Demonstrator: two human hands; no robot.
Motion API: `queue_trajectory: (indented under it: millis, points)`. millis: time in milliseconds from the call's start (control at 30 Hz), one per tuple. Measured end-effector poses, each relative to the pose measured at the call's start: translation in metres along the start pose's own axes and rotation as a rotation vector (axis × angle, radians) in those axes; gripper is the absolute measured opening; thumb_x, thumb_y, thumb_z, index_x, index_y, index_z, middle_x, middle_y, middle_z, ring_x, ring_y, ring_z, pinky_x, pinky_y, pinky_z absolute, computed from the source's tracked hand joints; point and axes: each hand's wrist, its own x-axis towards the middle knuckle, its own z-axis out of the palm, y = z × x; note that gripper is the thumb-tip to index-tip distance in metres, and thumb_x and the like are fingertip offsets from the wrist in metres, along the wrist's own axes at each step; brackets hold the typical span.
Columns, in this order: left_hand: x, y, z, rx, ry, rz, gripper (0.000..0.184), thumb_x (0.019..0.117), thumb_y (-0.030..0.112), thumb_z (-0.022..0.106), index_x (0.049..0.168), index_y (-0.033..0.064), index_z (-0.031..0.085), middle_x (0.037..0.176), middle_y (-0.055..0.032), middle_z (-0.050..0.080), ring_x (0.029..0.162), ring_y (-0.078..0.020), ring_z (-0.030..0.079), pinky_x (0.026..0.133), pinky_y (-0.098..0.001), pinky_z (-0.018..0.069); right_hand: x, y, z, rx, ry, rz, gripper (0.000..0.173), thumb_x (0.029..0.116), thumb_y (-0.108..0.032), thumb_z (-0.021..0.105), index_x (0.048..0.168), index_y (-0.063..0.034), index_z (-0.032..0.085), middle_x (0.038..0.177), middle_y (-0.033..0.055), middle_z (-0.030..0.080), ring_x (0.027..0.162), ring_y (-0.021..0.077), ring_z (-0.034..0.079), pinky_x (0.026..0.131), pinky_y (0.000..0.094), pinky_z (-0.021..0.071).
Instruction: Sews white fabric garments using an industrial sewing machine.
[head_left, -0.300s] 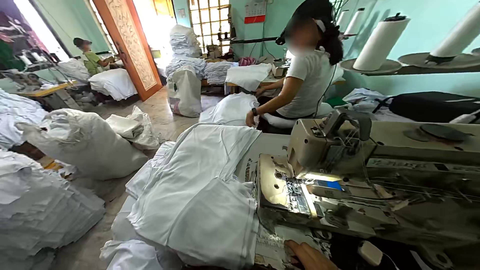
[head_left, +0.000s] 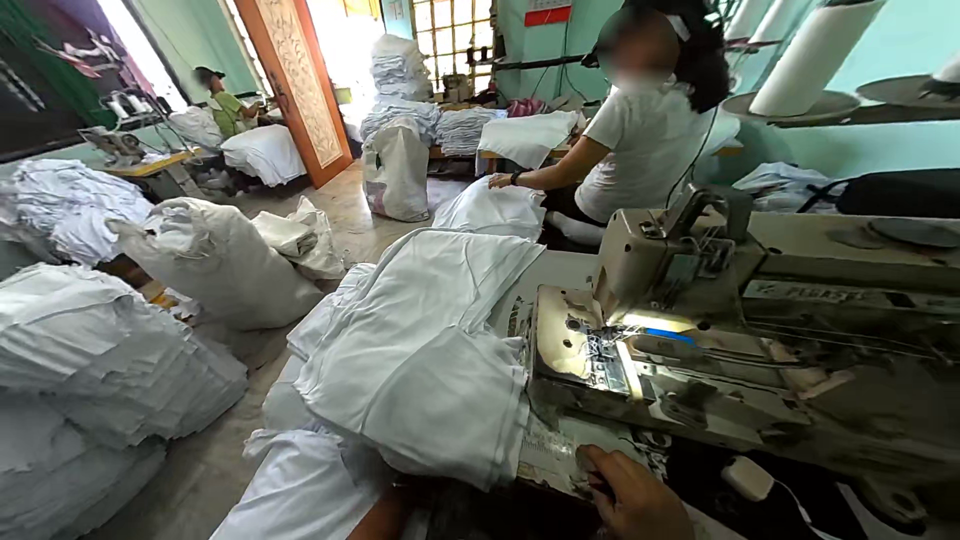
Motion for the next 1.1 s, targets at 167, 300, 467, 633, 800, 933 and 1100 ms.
queue_trajectory:
  millis: [167, 300, 467, 633, 800, 933, 1100]
  points:
    - [0.136, -0.054, 0.076, 0.172, -0.568, 0.020, 0.041, 0.1050, 0.024, 0.054, 0.130, -0.0063, 0.062, 0.131, -0.0303, 0.062, 0.124, -0.0454, 0.058, 0.106, -0.0619, 0.0425, -0.002, 0.007, 0.015, -0.059, 0.144, -0.013, 0.031, 0.0839, -0.022, 0.057, 0.104, -0.0103, 0.077, 0.078, 0.0082, 0.069, 0.067, 0.0261, 0.069, 0.056, 0.0405, 0.0564]
    - [0.100, -0.026, 0.049, 0.096, -0.512, 0.142, 0.045, 0.1002, 0.027, 0.063, 0.137, 0.0022, 0.060, 0.132, -0.0243, 0.064, 0.126, -0.0407, 0.059, 0.108, -0.0616, 0.0435, -0.003, 0.010, 0.015, -0.068, 0.150, -0.007, 0.031, 0.0862, -0.024, 0.056, 0.105, -0.0113, 0.077, 0.077, 0.0073, 0.067, 0.066, 0.0254, 0.068, 0.054, 0.0402, 0.0555]
    - [0.081, 0.033, -0.015, -0.543, -0.636, 0.784, 0.034, 0.1033, 0.018, 0.059, 0.132, -0.0001, 0.062, 0.115, -0.0135, 0.072, 0.104, -0.0193, 0.071, 0.096, -0.0400, 0.0577, 0.000, 0.012, 0.016, -0.069, 0.148, -0.015, 0.031, 0.0875, -0.024, 0.055, 0.106, -0.0121, 0.076, 0.077, 0.0070, 0.066, 0.066, 0.0255, 0.068, 0.054, 0.0400, 0.0551]
    - [0.151, 0.079, -0.062, -0.007, 0.148, 0.672, 0.025, 0.1020, 0.016, 0.058, 0.121, 0.0058, 0.070, 0.117, -0.0119, 0.070, 0.103, -0.0216, 0.070, 0.093, -0.0386, 0.0570, 0.001, 0.010, 0.014, -0.065, 0.155, -0.015, 0.031, 0.0867, -0.024, 0.056, 0.105, -0.0117, 0.077, 0.076, 0.0070, 0.067, 0.066, 0.0246, 0.068, 0.054, 0.0390, 0.0557]
    - [0.247, 0.074, -0.080, 0.215, 0.086, 0.425, 0.036, 0.0999, 0.017, 0.061, 0.135, 0.0085, 0.064, 0.141, -0.0183, 0.057, 0.128, -0.0351, 0.058, 0.107, -0.0519, 0.0481, -0.001, 0.011, 0.016, -0.071, 0.195, -0.006, 0.030, 0.0872, -0.024, 0.055, 0.104, -0.0123, 0.077, 0.075, 0.0052, 0.066, 0.065, 0.0223, 0.067, 0.055, 0.0372, 0.0556]
    - [0.261, 0.053, -0.058, 0.102, 0.233, 0.524, 0.023, 0.1009, 0.018, 0.055, 0.114, 0.0115, 0.073, 0.113, -0.0121, 0.068, 0.099, -0.0253, 0.069, 0.088, -0.0453, 0.0573, 0.001, 0.007, 0.007, -0.047, 0.127, 0.024, 0.027, 0.0856, -0.020, 0.062, 0.106, -0.0106, 0.076, 0.076, 0.0064, 0.067, 0.068, 0.0229, 0.068, 0.060, 0.0376, 0.0573]
    - [0.261, 0.047, -0.061, 0.024, 0.215, 0.567, 0.018, 0.0996, 0.019, 0.058, 0.108, 0.0087, 0.071, 0.116, -0.0104, 0.067, 0.098, -0.0220, 0.067, 0.087, -0.0414, 0.0570, 0.006, 0.002, -0.001, -0.041, 0.008, 0.062, 0.027, 0.0840, -0.016, 0.066, 0.108, -0.0092, 0.077, 0.077, 0.0091, 0.068, 0.068, 0.0261, 0.069, 0.060, 0.0395, 0.0576]
